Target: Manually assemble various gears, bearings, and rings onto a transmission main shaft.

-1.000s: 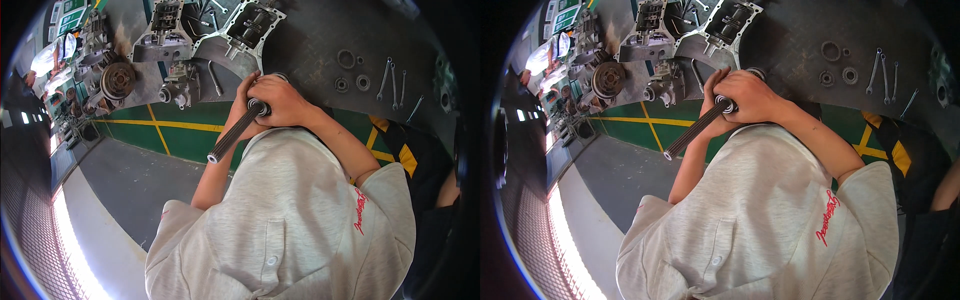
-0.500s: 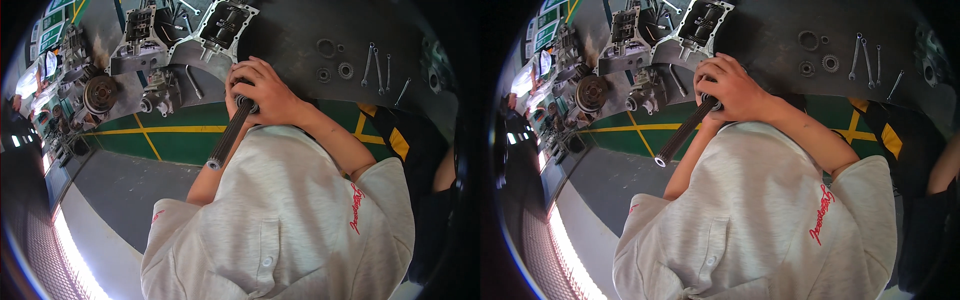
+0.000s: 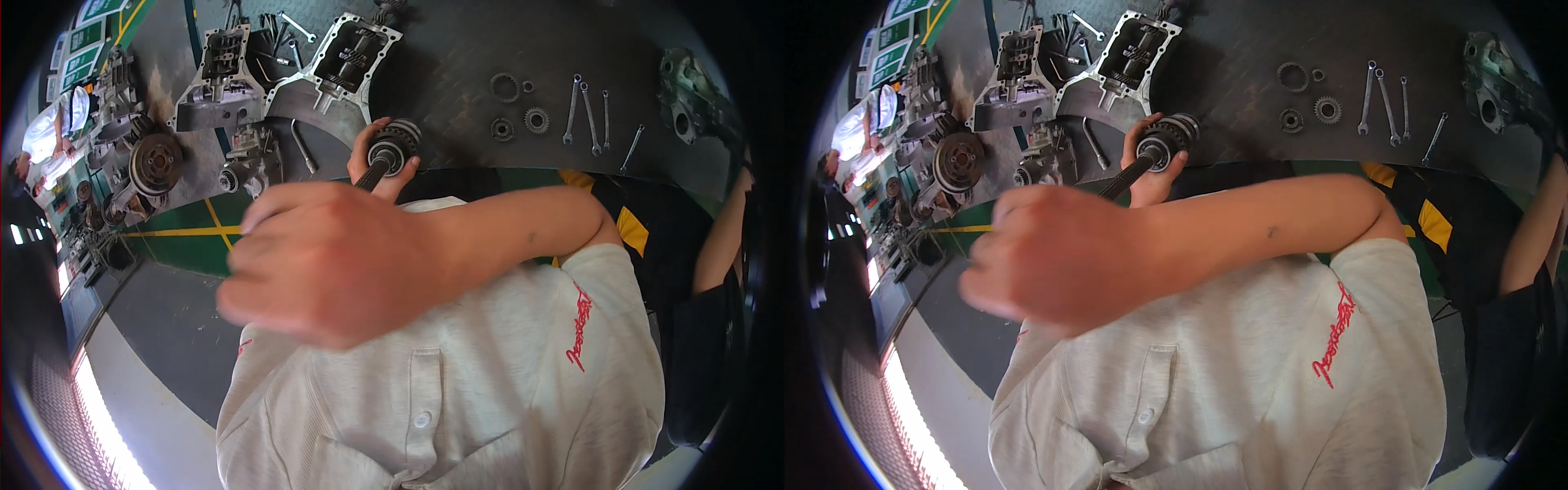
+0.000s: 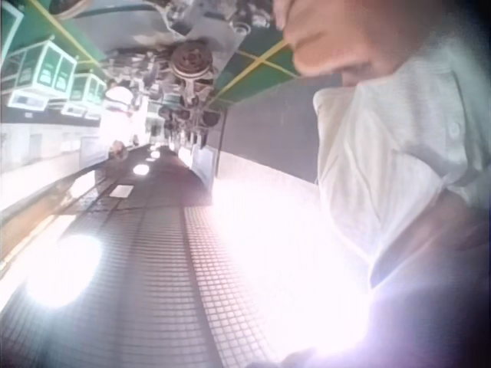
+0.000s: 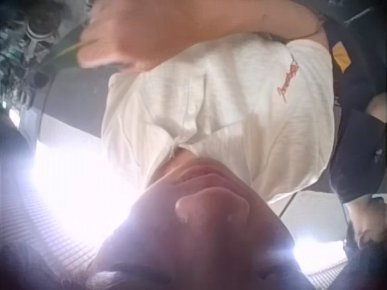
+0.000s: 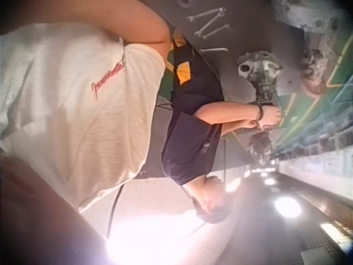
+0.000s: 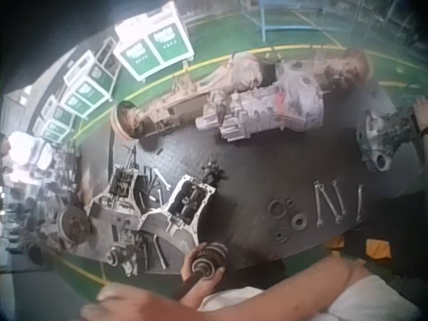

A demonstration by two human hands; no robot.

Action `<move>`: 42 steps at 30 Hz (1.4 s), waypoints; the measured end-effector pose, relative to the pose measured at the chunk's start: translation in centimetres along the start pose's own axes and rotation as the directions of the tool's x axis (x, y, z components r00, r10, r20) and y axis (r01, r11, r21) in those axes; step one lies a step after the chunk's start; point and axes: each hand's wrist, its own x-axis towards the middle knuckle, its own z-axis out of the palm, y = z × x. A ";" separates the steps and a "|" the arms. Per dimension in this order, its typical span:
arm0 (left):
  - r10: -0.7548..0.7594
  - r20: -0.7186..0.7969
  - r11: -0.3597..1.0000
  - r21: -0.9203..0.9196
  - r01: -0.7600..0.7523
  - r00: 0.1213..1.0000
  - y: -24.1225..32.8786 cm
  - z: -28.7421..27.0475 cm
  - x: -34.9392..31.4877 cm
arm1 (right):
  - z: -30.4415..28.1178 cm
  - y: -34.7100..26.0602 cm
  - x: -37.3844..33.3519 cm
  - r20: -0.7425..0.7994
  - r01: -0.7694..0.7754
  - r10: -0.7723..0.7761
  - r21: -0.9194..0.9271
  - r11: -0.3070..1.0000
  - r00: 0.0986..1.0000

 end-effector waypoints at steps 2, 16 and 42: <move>-0.008 0.026 1.000 -0.004 0.008 1.000 0.2 -0.2 0.0 | -2.0 -0.8 2.4 -0.060 -0.002 0.000 -0.025 1.000 0.998; 0.105 -0.031 0.991 0.083 -0.102 0.994 0.4 -0.1 0.6 | -5.8 25.4 -27.6 -0.519 -0.908 0.779 -0.392 0.149 0.352; 0.136 -0.027 0.991 0.016 -0.135 0.990 -0.6 -0.1 0.3 | -16.4 23.9 -37.1 -0.638 -0.844 0.715 -0.521 -0.126 0.287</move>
